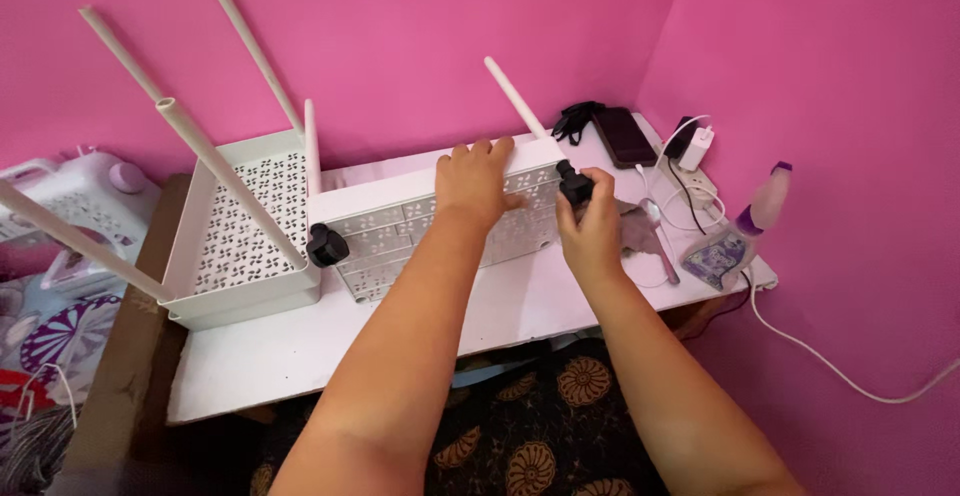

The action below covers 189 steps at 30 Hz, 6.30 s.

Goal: The person wipes several small black plastic feet with a gray cloth, then inserts white plastic tubes into the corner holes of two white perforated trays to form legs. Finally, the person attaches the black feet to the bottom of the tubes, completing the assembly of two small plastic racks.

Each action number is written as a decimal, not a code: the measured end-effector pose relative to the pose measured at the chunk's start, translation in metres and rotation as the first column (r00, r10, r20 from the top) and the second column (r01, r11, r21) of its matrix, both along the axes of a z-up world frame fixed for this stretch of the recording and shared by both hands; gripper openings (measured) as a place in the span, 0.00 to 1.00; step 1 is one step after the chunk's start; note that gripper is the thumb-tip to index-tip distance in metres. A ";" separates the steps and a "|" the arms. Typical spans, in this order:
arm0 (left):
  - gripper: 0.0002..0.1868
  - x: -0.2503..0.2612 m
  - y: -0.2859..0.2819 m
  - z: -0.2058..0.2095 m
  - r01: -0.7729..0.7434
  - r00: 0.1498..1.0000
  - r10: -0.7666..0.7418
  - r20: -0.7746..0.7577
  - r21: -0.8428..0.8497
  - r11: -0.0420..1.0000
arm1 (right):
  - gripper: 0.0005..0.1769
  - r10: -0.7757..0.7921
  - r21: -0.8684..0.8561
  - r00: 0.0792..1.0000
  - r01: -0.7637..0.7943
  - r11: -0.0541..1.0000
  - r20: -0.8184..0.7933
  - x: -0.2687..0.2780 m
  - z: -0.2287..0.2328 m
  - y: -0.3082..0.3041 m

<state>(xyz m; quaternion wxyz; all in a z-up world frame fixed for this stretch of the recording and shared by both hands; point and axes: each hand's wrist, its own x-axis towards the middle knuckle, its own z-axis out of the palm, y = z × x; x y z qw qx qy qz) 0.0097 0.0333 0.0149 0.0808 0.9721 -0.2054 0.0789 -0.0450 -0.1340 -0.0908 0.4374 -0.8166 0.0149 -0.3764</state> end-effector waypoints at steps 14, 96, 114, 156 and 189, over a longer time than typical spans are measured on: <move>0.46 0.014 0.011 -0.005 0.124 0.992 -0.124 -0.004 0.011 0.992 | 0.28 -0.195 -0.437 0.957 0.084 0.896 -0.216 -0.008 0.034 0.008; 0.27 -0.044 0.182 -0.192 -0.319 0.938 0.174 -0.299 -0.942 0.104 | 0.29 0.409 0.462 0.893 -0.288 0.839 -0.186 0.040 -0.121 -0.042; 0.24 -0.050 0.160 -0.137 -0.307 0.926 0.260 -0.273 -0.946 0.102 | 0.26 0.058 0.057 0.991 -0.052 0.997 -0.122 0.000 -0.014 -0.029; 0.24 -0.044 0.109 -0.087 -0.449 0.851 -0.416 -0.322 -0.855 -0.257 | 0.28 0.550 0.417 0.835 -0.503 0.757 0.011 -0.087 0.032 0.115; 0.27 -0.057 0.099 -0.093 -0.525 0.815 -0.435 -0.382 -0.805 -0.277 | 0.24 0.033 -0.661 0.976 -0.172 0.730 -0.217 -0.087 0.034 0.148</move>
